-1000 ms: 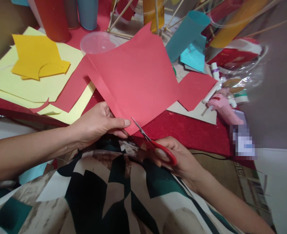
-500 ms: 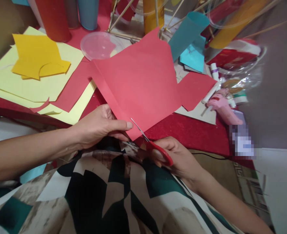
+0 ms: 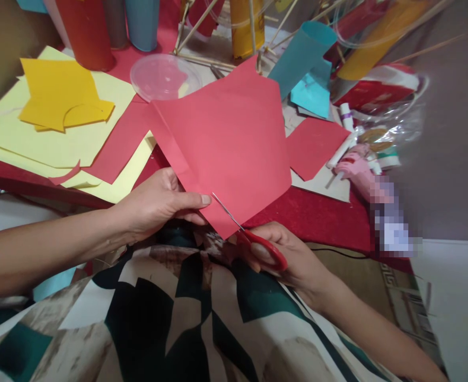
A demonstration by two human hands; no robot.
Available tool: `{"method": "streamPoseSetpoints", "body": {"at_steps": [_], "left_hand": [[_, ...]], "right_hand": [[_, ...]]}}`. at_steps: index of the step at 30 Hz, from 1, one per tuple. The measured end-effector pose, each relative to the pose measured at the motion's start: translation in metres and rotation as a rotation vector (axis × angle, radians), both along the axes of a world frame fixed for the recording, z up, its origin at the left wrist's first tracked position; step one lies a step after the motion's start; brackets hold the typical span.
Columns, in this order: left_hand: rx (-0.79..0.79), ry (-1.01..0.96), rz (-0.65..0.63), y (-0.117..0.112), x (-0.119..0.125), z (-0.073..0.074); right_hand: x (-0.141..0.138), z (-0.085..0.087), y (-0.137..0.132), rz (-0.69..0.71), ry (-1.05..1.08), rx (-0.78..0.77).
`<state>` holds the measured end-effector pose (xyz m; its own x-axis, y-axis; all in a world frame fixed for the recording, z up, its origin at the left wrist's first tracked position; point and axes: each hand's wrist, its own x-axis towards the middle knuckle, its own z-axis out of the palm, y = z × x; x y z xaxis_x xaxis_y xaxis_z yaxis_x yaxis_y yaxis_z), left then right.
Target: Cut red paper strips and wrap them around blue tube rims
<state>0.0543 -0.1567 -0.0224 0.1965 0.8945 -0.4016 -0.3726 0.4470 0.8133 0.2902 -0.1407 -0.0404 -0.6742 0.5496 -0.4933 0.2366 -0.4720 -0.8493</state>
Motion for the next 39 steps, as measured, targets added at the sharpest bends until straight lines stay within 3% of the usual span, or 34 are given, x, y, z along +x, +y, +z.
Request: {"method": "streamPoseSetpoints", "body": {"at_steps": [8, 12, 21, 26, 29, 39], "left_hand": [[-0.001, -0.013, 0.005, 0.0, -0.001, -0.001], [-0.007, -0.035, 0.055, 0.003, -0.002, 0.002], [0.028, 0.033, 0.033, 0.002, -0.004, -0.002], [0.064, 0.132, 0.084, 0.004, -0.005, -0.002], [0.064, 0.141, 0.09, 0.005, -0.005, -0.001], [-0.001, 0.066, 0.071, 0.006, -0.005, 0.002]], "right_hand": [[-0.002, -0.004, 0.004, 0.05, 0.12, 0.024], [0.001, -0.002, 0.005, 0.052, 0.053, 0.042], [-0.001, 0.018, 0.005, 0.06, -0.028, -0.002], [0.016, 0.028, 0.014, 0.173, 0.015, -0.123], [0.024, 0.031, 0.017, 0.187, 0.005, -0.088], [-0.004, 0.026, 0.019, 0.129, 0.034, -0.054]]}}
